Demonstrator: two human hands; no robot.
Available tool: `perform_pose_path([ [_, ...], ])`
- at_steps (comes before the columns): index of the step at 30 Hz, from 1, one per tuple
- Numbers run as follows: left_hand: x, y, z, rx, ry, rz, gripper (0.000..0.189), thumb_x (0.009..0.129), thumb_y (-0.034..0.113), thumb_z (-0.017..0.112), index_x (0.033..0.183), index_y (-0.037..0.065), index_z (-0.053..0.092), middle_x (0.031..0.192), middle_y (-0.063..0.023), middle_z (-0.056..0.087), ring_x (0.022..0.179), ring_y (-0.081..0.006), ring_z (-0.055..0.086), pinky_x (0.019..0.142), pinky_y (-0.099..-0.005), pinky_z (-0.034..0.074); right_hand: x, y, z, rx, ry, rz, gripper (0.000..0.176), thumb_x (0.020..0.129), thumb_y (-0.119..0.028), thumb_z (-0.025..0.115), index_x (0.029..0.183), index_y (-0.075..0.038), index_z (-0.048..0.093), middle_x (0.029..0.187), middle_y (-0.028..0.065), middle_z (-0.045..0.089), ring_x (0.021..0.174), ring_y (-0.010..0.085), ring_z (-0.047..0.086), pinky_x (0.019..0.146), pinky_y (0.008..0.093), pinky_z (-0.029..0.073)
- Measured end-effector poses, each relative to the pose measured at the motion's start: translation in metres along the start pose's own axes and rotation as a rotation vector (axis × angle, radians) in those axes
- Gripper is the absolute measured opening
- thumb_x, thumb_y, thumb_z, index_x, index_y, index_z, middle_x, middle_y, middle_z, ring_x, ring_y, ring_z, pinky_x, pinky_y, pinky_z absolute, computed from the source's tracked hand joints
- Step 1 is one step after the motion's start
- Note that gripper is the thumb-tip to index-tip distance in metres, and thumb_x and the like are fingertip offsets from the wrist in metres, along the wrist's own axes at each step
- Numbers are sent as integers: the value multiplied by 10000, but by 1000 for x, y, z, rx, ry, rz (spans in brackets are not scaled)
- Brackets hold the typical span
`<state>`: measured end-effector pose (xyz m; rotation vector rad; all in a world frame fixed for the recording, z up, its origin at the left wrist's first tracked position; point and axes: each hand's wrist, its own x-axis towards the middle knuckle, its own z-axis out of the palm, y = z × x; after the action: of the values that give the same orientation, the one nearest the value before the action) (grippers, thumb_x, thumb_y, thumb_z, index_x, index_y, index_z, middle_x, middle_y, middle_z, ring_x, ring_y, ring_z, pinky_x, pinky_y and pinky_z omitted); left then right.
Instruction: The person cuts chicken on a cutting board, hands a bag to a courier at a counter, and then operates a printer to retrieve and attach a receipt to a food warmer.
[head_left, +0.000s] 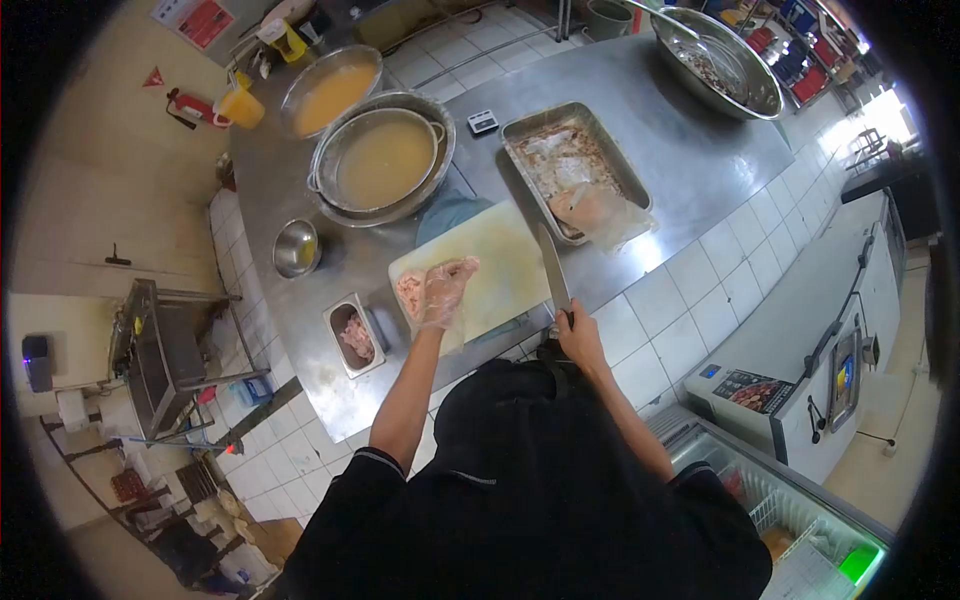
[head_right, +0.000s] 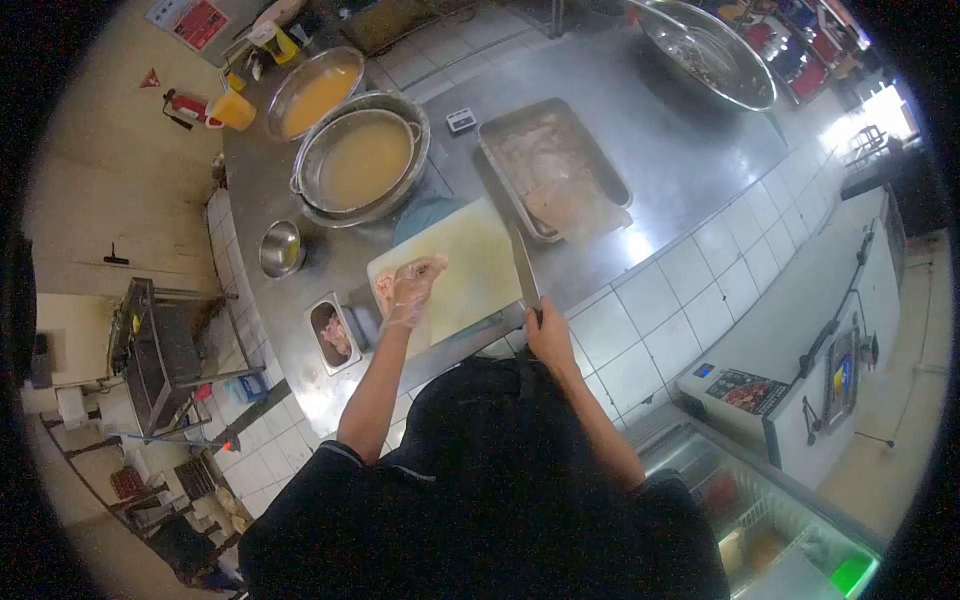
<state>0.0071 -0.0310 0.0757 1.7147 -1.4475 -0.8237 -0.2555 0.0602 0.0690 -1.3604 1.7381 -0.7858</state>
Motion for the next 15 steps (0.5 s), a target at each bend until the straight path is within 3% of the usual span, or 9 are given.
perform_pose_path([
  [7,20,10,30,-233,-102,-177,336,912,314,712,874,-19,739,839,-65,728,816,-141,646,821,-302,499,12,4,-17,33,1,-2,226,971,-191,580,984,29,529,818,299,646,804,500,634,666,514,477],
  [9,19,17,35,-260,-70,-73,276,906,273,723,913,-1,747,862,-77,744,791,-165,671,785,-315,513,11,1,-24,57,-22,54,233,966,-203,571,988,26,533,873,314,657,874,519,626,719,540,480],
  [10,20,20,37,-274,-54,-18,248,903,252,728,932,7,751,874,-83,752,779,-177,683,767,-321,520,12,4,-24,45,-2,31,230,967,-198,575,989,27,533,842,304,649,828,506,628,691,526,477],
  [12,15,28,39,-28,74,116,299,929,298,695,976,7,745,925,-112,747,834,-233,682,810,-346,516,13,14,-24,21,39,-13,224,969,-188,581,991,30,533,779,284,633,737,480,631,635,497,472],
  [13,17,38,40,87,141,200,325,941,321,679,998,7,742,950,-127,744,862,-261,681,831,-358,514,13,16,-24,16,15,28,225,968,-200,574,987,22,542,812,285,643,782,495,625,665,514,474],
  [15,14,60,37,211,-40,15,419,977,403,608,1014,3,725,986,-157,725,960,-326,655,903,-390,491,14,19,-27,119,-2,99,245,960,-239,576,974,6,563,834,273,647,807,494,617,695,529,477],
])
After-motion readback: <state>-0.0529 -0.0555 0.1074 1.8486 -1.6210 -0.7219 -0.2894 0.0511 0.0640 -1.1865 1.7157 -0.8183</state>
